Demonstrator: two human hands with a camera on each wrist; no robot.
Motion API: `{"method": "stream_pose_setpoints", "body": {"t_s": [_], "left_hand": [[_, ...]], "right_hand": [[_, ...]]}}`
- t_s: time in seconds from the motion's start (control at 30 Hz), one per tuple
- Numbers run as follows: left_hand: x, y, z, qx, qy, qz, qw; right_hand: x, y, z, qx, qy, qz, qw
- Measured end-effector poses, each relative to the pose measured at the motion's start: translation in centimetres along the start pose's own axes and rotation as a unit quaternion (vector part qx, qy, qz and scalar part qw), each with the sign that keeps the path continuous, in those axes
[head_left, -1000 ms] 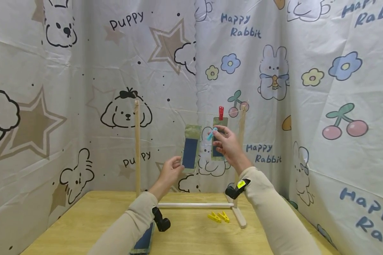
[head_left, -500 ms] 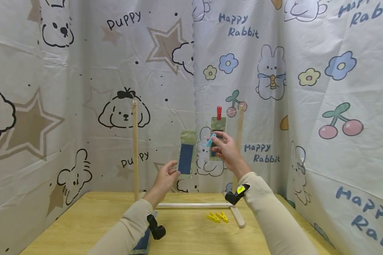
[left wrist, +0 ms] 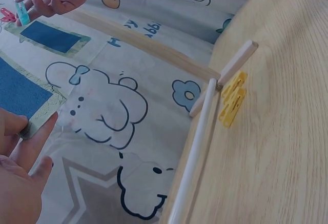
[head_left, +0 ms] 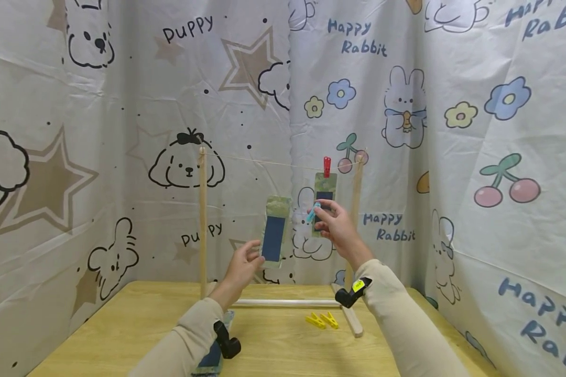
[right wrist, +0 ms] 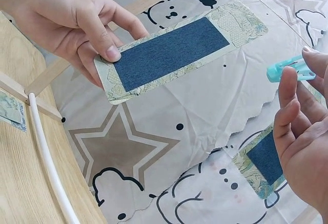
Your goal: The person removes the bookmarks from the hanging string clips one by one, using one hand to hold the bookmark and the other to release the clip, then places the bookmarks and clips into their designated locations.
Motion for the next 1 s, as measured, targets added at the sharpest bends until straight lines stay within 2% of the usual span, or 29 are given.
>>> {"method": "stream_pose_setpoints", "body": {"t_s": [0.27, 0.53, 1.0], "left_hand": [[-0.6, 0.1, -0.4, 0.008, 0.017, -0.012, 0.9997], [-1.5, 0.4, -0.7, 0.010, 0.015, -0.013, 0.9998], [-2.0, 1.0, -1.1, 0.013, 0.018, -0.015, 0.9996]], "right_hand": [[-0.4, 0.2, 0.7, 0.001, -0.012, 0.002, 0.9999], [-0.9, 0.2, 0.8, 0.022, -0.010, -0.007, 0.9997], [-1.5, 0.7, 1.1, 0.032, -0.016, -0.005, 0.9993]]}}
Point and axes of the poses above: each hand's wrist, its own x-axis towards the middle knuckle, its own y-axis out of the back of the hand, z = x × y, the point moved 6 cm from there along x, towards the middle knuckle, and after that the axes turned 14 degrees about x, right-handed, at the moved point
